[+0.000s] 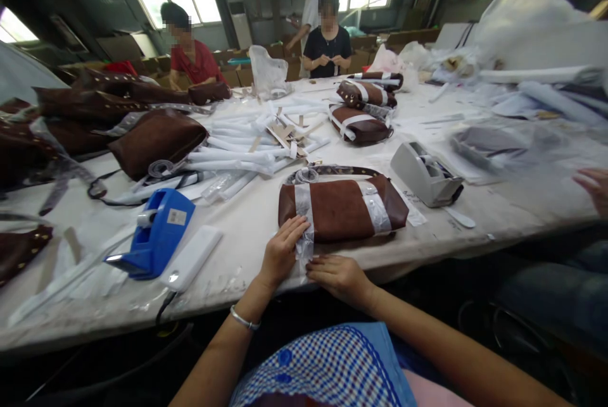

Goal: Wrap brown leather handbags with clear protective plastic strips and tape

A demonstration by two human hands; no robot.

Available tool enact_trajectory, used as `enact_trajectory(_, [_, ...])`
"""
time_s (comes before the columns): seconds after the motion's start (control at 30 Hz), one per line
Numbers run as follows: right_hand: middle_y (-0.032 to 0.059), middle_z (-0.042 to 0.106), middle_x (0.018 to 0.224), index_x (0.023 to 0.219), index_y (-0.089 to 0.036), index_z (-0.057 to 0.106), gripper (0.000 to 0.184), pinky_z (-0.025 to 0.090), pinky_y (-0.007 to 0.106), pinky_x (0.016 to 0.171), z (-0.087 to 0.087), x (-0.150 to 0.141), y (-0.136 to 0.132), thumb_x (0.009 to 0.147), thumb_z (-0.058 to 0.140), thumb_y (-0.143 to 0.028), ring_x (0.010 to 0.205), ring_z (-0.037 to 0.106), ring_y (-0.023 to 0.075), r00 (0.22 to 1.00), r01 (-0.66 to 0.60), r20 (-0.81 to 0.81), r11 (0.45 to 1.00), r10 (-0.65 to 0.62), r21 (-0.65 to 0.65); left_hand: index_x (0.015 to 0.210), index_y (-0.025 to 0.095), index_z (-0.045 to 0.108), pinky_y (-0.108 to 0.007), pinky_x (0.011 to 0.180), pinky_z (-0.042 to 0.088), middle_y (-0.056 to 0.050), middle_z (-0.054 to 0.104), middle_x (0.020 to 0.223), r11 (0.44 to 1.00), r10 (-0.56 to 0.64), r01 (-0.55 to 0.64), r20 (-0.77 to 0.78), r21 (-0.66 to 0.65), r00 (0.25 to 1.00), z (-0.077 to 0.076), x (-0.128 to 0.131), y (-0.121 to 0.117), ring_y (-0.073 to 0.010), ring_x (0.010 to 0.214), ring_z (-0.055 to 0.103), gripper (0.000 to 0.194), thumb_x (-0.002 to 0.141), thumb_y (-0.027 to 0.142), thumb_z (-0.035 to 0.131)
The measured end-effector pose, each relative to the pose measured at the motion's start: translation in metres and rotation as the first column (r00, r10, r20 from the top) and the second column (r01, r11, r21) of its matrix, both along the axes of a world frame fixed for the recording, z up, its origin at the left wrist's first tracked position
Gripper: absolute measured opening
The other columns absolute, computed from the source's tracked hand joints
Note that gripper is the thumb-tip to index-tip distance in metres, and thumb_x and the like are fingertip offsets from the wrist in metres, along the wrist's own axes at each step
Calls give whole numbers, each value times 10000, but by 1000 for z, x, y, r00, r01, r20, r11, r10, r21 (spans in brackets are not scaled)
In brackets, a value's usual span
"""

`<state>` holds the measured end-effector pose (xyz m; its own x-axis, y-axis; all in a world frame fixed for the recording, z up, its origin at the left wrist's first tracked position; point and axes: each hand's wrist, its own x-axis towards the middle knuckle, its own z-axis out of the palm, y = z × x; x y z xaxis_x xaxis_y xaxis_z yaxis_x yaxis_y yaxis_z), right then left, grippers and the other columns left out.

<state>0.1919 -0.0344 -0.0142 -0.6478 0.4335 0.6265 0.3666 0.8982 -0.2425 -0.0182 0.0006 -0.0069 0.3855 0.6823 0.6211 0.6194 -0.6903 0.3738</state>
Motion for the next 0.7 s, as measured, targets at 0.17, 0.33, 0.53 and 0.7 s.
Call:
enact_trajectory(0.17, [25,785,993,1080,-243,711,185,629,336,852,-2,1,-11,938,593,-225,906,751,187,996,-43,-76,999,44,14,1421,203,470,-470,1144,418,-89,547,1441,1000,1,-1,-37,19,999,-3,-1,1,-214,1374,463,666,804,-47,466])
enact_trajectory(0.33, [6,789,966,1093,-265,685,184,635,312,827,3,9,-26,936,589,-251,905,753,184,992,-85,-88,996,88,33,1437,221,452,-484,1125,440,-93,568,1420,997,28,-24,-50,68,998,-6,1,-1,-221,1350,493,590,882,27,503])
enact_trajectory(0.53, [47,760,1091,1216,-244,635,291,526,362,1034,66,15,13,940,549,-219,1014,715,171,996,-62,-61,997,59,-56,1430,190,460,-498,1105,458,-112,598,1383,985,47,-29,-98,172,994,-11,3,-1,-227,1340,504,510,937,65,480])
enact_trajectory(0.7, [141,429,1529,1483,-151,413,543,343,487,1183,84,-10,97,973,524,-300,1464,317,262,981,180,64,984,-181,12,1432,174,464,-481,1084,485,-113,625,1348,967,90,-54,-136,249,987,-9,5,-3,-227,1321,525,482,961,75,453])
